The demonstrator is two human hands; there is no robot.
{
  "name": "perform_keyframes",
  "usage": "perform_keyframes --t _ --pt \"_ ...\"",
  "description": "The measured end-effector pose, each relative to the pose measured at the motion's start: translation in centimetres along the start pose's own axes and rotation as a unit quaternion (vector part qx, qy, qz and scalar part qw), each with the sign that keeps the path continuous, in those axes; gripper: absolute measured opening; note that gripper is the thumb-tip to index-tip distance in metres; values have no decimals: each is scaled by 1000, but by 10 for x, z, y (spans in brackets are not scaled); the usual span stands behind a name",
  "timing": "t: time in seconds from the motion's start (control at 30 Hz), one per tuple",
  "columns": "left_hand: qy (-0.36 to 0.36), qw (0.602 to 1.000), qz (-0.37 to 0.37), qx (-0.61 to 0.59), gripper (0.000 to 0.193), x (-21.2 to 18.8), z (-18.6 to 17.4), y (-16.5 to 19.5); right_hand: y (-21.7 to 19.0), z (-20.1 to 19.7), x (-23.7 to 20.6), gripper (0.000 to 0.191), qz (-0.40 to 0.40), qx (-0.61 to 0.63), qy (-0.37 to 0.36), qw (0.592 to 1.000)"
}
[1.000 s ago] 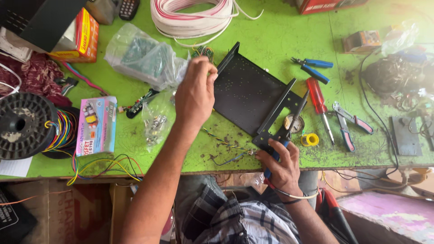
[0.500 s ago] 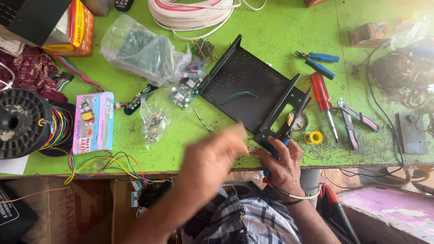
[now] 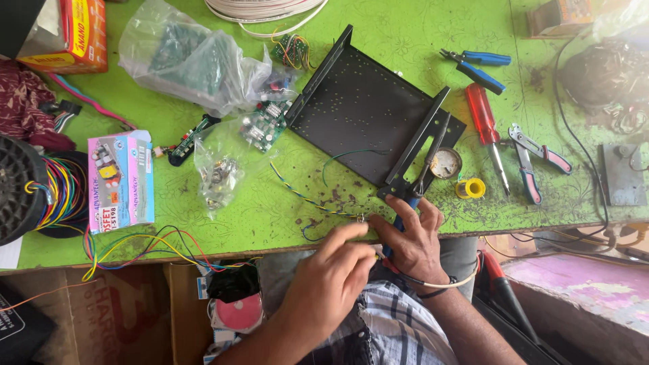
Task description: The person solders wires to a small electronic component using a soldering iron and solder. They then strip the ends of additional wires with wire strippers and prepare them for further soldering.
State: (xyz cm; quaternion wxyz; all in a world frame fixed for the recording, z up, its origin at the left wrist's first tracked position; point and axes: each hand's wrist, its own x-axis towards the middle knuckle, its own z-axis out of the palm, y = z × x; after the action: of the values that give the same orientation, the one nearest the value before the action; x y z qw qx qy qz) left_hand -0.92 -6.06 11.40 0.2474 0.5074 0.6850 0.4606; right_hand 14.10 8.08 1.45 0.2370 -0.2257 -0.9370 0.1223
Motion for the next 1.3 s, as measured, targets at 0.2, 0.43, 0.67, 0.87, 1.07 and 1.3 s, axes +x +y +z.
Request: perform_keyframes --t 0.2,0.43,0.67,0.87,1.07,1.3 --pt "10 944 -206 -256 9 34 19 -60 1 2 0 30 -3 -13 8 1000" --pt "-6 964 -144 -224 6 18 25 -81 1 0 -1 34 -3 -8 -3 1000" --pt "-24 946 -163 -279 3 23 24 -81 -6 -1 4 36 5 3 -1 1000" --pt "-33 957 -146 -249 4 25 25 -80 -2 -16 -8 41 1 10 17 1000" --pt "-23 962 -144 -231 7 23 24 -77 3 -65 -20 41 207 496 179 824" --pt "-1 976 -117 -184 10 22 29 -78 10 -122 -46 29 147 421 288 847"
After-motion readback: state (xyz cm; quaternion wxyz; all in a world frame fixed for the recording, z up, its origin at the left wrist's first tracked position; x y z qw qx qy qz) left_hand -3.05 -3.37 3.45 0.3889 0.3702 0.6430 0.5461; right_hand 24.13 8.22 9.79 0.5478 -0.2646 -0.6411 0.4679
